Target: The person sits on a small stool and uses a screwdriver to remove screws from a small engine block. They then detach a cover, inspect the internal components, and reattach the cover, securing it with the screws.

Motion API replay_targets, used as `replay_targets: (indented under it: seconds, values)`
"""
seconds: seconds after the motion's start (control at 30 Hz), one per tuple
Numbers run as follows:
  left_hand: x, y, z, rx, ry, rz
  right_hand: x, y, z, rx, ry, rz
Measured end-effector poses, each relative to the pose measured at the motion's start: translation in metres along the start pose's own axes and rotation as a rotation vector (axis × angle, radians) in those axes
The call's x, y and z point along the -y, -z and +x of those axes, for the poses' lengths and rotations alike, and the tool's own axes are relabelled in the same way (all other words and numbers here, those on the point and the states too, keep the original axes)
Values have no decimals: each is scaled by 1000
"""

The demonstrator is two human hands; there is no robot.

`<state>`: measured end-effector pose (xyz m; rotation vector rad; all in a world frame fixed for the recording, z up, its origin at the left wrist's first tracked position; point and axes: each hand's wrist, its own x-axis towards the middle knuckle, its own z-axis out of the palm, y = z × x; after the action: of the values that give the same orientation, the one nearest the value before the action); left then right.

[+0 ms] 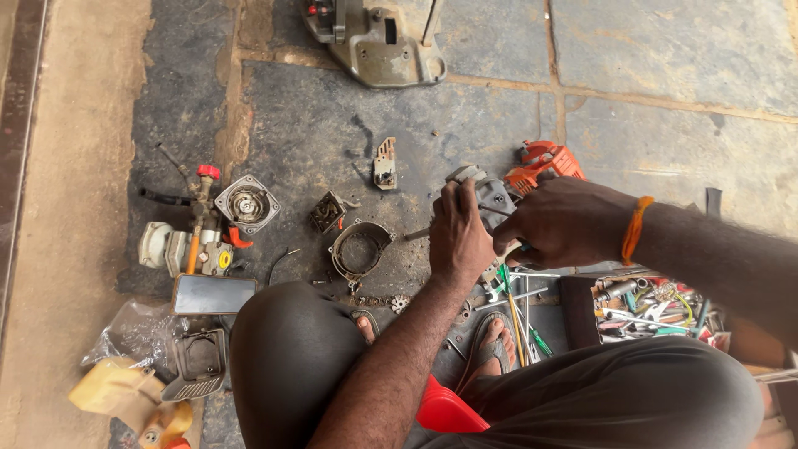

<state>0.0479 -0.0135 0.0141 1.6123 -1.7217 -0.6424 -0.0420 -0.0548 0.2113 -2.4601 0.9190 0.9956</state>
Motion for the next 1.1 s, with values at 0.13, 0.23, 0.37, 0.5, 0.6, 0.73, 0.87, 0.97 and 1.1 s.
replay_targets:
  seconds: [0.13, 0.23, 0.37, 0.5, 0.6, 0.73, 0.87, 0.97, 1.1]
  values:
    - [-3, -5, 2, 36, 52, 34, -5, -1, 3, -104, -114, 128]
    - [-4, -11, 5, -49, 41, -56, -7, -8, 5, -343, -104, 159]
    - [-7, -16, 9, -123, 38, -7, -5, -23, 6, -558, -186, 329]
    - [-16, -20, 8, -116, 61, 50, -4, -39, 1, -483, -455, 518]
    - [-20, -24, 4, -128, 68, 58, 6, -49, 1, -768, -437, 658]
    - [-24, -31, -3, -149, 119, 112, 26, -54, 4, -944, -539, 720]
    - [-24, -27, -11, -104, 81, 21, 19, -46, -9, -766, -481, 614]
    - [-28, -21, -14, -81, 32, 33, 17, -48, -31, -751, -240, 293]
    - [-32, -17, -24, -17, 11, 33, 22, -57, -51, -877, -102, 135]
